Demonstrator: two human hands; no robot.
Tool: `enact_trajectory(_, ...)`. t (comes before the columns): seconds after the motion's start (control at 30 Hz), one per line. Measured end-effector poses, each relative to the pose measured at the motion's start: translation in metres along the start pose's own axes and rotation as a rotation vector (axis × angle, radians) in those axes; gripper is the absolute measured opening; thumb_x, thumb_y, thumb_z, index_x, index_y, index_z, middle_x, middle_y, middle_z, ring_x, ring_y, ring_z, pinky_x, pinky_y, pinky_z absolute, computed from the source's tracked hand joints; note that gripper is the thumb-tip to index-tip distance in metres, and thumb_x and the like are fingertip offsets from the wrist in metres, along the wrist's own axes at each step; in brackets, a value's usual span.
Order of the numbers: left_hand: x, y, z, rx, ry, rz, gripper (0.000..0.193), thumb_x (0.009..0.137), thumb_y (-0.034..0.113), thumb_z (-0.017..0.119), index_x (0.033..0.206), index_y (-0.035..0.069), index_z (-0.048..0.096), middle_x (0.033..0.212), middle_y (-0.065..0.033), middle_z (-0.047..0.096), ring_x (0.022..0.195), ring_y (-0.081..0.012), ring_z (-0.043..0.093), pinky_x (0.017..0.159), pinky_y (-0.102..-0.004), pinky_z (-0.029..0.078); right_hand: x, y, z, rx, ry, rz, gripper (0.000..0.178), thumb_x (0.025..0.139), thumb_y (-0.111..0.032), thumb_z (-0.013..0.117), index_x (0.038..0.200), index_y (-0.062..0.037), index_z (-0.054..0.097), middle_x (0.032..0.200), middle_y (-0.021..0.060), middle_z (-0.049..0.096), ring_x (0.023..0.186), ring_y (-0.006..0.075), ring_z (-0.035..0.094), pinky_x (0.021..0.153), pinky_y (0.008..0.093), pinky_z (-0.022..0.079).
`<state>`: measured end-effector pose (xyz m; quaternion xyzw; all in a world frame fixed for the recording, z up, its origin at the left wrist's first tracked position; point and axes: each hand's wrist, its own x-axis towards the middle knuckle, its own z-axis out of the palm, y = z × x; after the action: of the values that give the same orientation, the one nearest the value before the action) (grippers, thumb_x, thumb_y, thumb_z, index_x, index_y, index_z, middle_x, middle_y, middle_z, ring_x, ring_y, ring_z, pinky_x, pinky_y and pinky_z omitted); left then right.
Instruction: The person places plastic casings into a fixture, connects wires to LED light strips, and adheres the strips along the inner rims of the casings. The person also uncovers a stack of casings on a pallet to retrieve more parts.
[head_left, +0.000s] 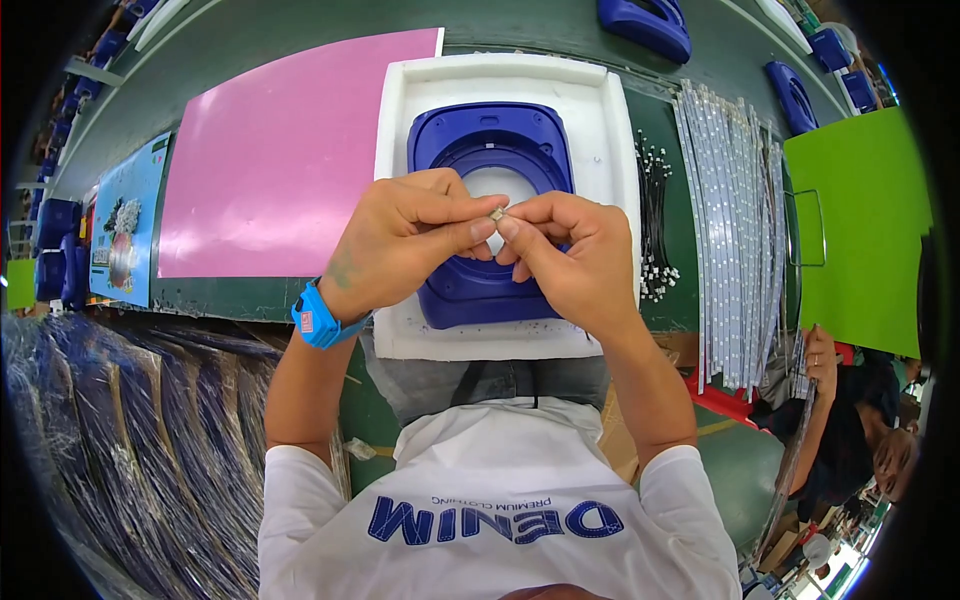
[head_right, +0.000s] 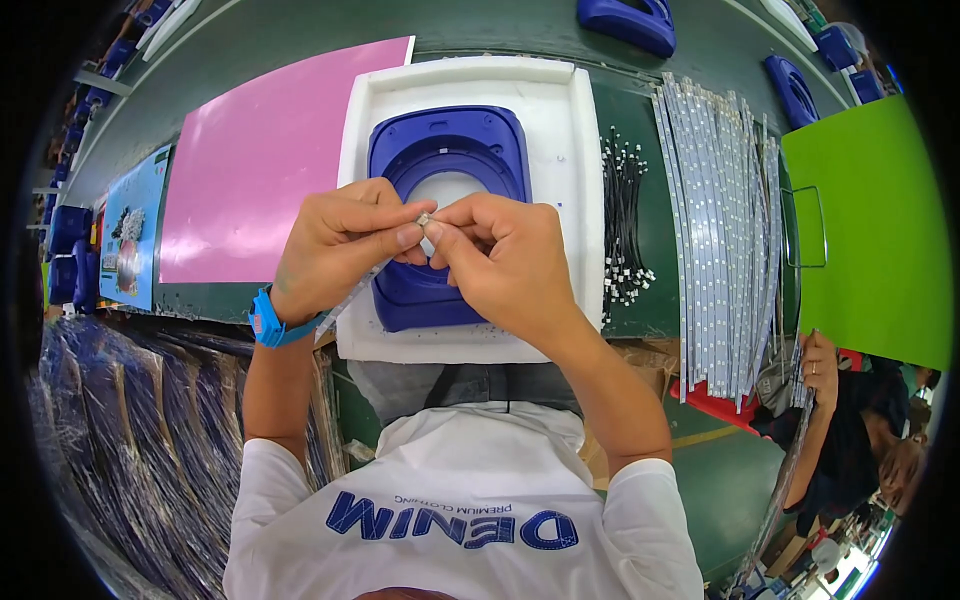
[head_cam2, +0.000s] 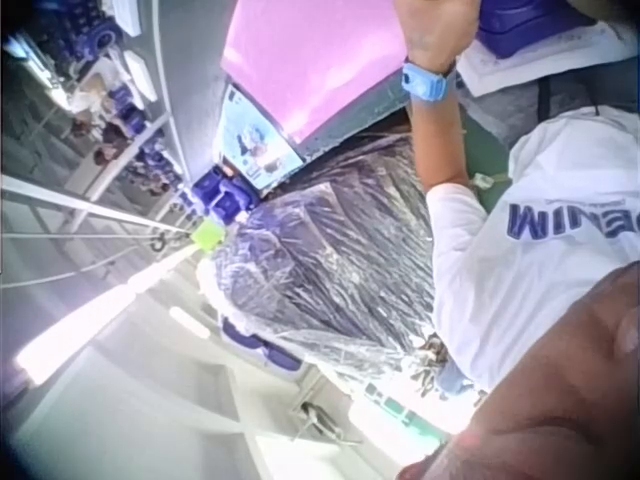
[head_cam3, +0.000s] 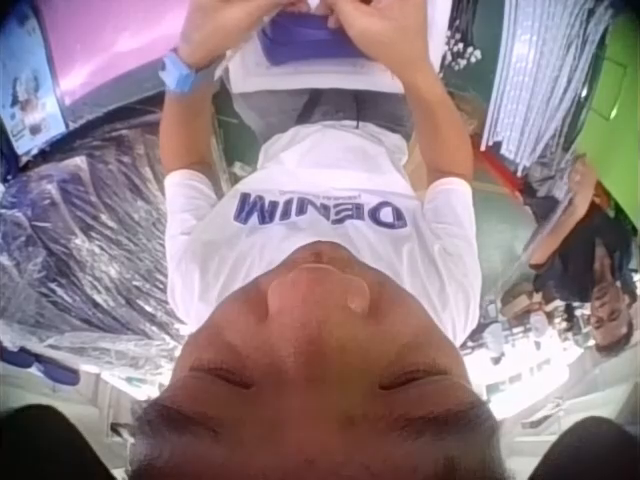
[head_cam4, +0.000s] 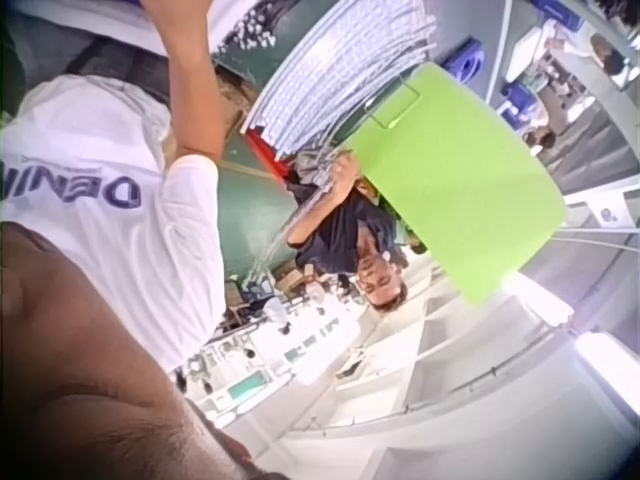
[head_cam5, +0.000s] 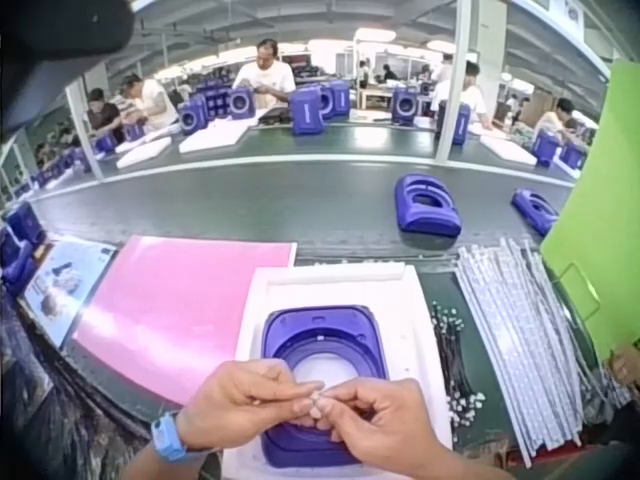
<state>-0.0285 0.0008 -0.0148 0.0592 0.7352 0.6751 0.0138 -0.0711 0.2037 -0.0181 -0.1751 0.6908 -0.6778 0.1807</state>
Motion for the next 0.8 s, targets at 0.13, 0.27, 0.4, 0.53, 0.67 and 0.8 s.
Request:
enact_trajectory(0.13, -0.002, 0.002, -0.001, -0.008, -0.030, -0.006, 0.022, 0.095, 0.001, 0.072, 0.116, 0.002, 0.079, 0.084, -0.0053, 0.066, 0.078, -0.0124, 0.067, 0.070, -0.0259, 0.057, -0.001, 0.002, 0.000, 0.024, -0.008, 0.033, 0.012, 0.098, -0.007, 0.071, 0.100, 0.0044, 0.074, 0.079, 0.0102, 0.074, 0.066, 0.0099, 0.069, 0.057, 0.0215, 0.055)
enact_trajectory(0.27, -0.002, 0.009, -0.008, 0.193, 0.081, 0.145, 0.026, 0.094, -0.002, 0.071, 0.119, 0.002, 0.077, 0.088, -0.0063, 0.068, 0.081, -0.0130, 0.067, 0.073, -0.0258, 0.055, 0.003, -0.002, -0.004, 0.097, -0.053, 0.045, 0.011, 0.097, -0.005, 0.071, 0.099, 0.0055, 0.074, 0.084, 0.0103, 0.076, 0.074, 0.0102, 0.070, 0.064, 0.0240, 0.056)
enact_trajectory(0.4, -0.003, 0.032, -0.025, 0.431, 0.474, 0.405, 0.031, 0.093, -0.005, 0.069, 0.122, 0.002, 0.076, 0.091, -0.0081, 0.070, 0.083, -0.0155, 0.068, 0.074, -0.0268, 0.054, 0.020, -0.006, -0.025, -0.539, -0.073, -0.492, 0.010, 0.088, -0.005, 0.074, 0.097, 0.0011, 0.076, 0.085, 0.0119, 0.074, 0.078, 0.0255, 0.069, 0.070, 0.0353, 0.055)
enact_trajectory(0.53, -0.012, 0.030, -0.015, 0.551, 0.465, 0.501, 0.029, 0.090, -0.005, 0.072, 0.117, 0.003, 0.077, 0.090, -0.0081, 0.070, 0.078, -0.0157, 0.067, 0.070, -0.0288, 0.053, 0.048, 0.004, -0.034, -0.832, -0.043, -0.648, 0.007, 0.085, -0.005, 0.074, 0.091, -0.0020, 0.075, 0.084, 0.0114, 0.072, 0.083, 0.0328, 0.066, 0.077, 0.0438, 0.053)
enact_trajectory(0.67, -0.018, 0.008, 0.001, 0.587, 0.270, 0.417, 0.024, 0.089, -0.004, 0.073, 0.111, 0.004, 0.077, 0.088, -0.0096, 0.068, 0.073, -0.0214, 0.067, 0.064, -0.0318, 0.051, 0.081, 0.022, -0.029, -0.793, -0.040, -0.743, 0.010, 0.086, -0.001, 0.074, 0.096, -0.0024, 0.075, 0.090, 0.0117, 0.072, 0.083, 0.0297, 0.068, 0.075, 0.0384, 0.054)
enact_trajectory(0.8, -0.025, -0.024, 0.012, 0.629, 0.226, 0.345, 0.019, 0.088, 0.000, 0.073, 0.107, 0.004, 0.077, 0.086, -0.0095, 0.067, 0.071, -0.0264, 0.066, 0.061, -0.0352, 0.051, 0.098, 0.036, -0.023, -0.836, 0.022, -0.864, 0.012, 0.084, 0.001, 0.076, 0.096, -0.0030, 0.076, 0.093, 0.0102, 0.071, 0.083, 0.0285, 0.068, 0.074, 0.0367, 0.055)
